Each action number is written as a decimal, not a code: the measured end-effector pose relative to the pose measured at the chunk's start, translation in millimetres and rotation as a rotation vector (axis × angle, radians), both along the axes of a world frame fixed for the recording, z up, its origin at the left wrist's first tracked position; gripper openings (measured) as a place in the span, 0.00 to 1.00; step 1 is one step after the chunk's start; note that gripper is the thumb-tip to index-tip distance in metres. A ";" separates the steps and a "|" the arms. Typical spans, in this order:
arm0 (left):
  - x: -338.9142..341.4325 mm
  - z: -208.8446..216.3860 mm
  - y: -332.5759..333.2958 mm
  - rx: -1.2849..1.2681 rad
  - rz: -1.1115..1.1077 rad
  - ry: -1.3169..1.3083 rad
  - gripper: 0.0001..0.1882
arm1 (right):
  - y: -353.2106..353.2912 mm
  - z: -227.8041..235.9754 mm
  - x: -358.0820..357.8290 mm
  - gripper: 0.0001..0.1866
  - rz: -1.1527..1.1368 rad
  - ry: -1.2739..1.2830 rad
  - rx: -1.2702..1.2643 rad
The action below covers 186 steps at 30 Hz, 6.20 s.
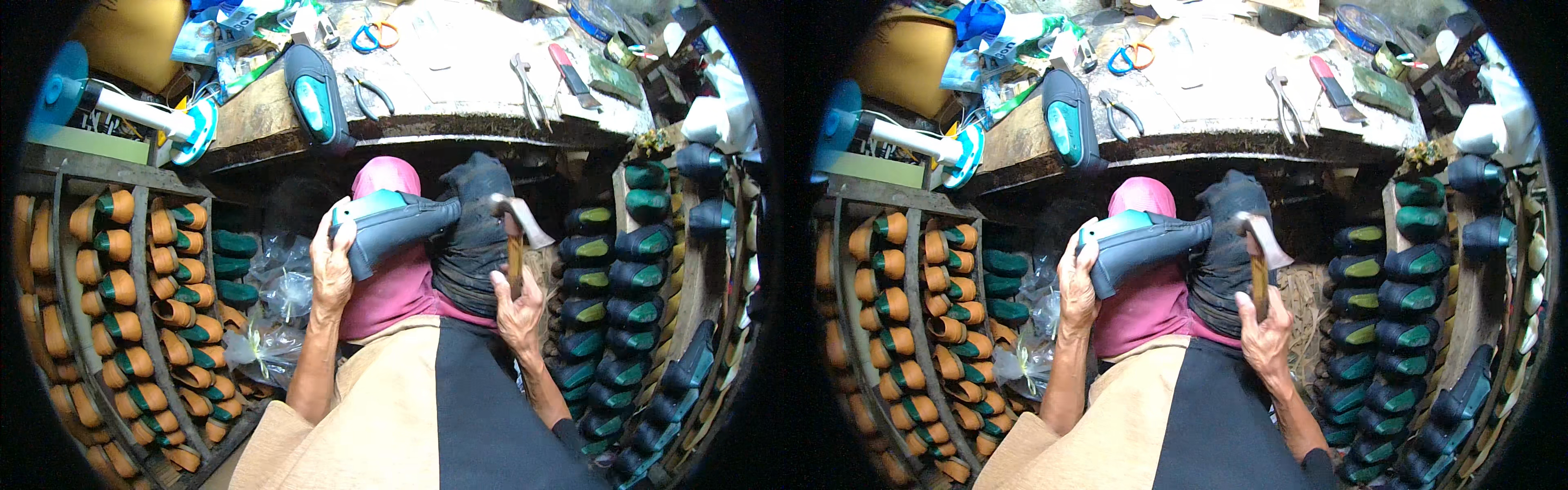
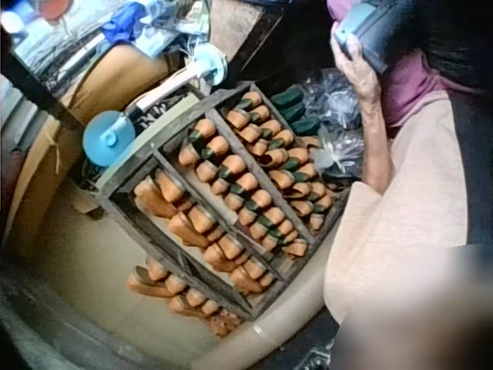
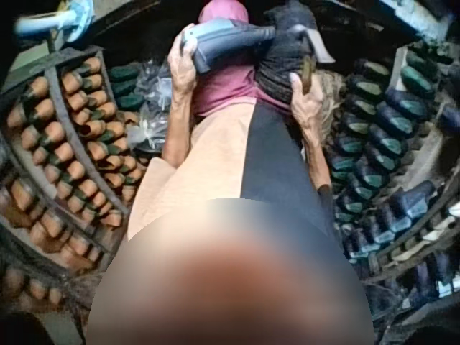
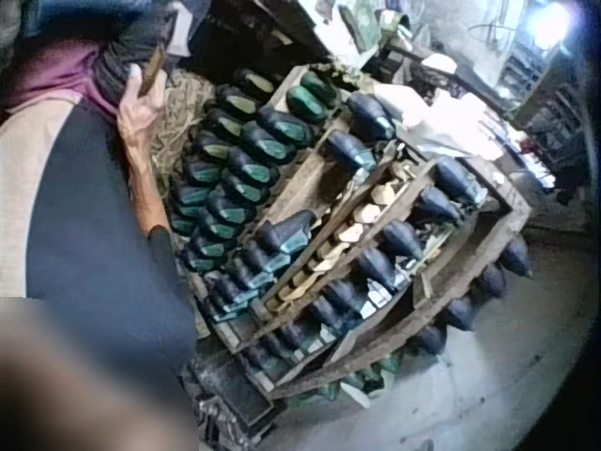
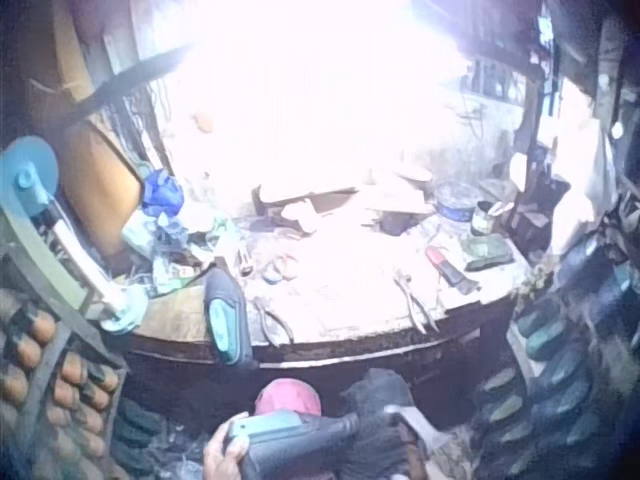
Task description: The person holds a black slip-on shoe and repeatedly uses a hammer and a curved metal tool to tap along the shoe's sole edge. They rotate the shoe and adjust their grip to work around the perimeter, occasionally switching between hammering and prying motions.
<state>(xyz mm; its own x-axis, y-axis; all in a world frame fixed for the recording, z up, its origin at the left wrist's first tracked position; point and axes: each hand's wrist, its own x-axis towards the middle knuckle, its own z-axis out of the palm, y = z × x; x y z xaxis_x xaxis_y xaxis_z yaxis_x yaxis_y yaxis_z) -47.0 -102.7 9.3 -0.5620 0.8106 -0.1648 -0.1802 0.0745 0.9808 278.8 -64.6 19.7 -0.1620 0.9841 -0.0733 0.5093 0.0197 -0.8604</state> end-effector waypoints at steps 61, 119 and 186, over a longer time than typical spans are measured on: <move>-11.1 42.4 69.6 -0.134 -0.675 0.053 0.37 | 82.4 86.2 35.1 0.20 -0.048 0.536 -0.143; 135.7 -18.8 99.2 0.296 -0.936 0.932 0.28 | 125.1 123.3 112.5 0.14 0.739 0.064 0.329; 38.2 15.0 129.5 0.260 -0.214 0.491 0.17 | 241.7 -152.2 1.5 0.15 -0.205 -0.358 0.185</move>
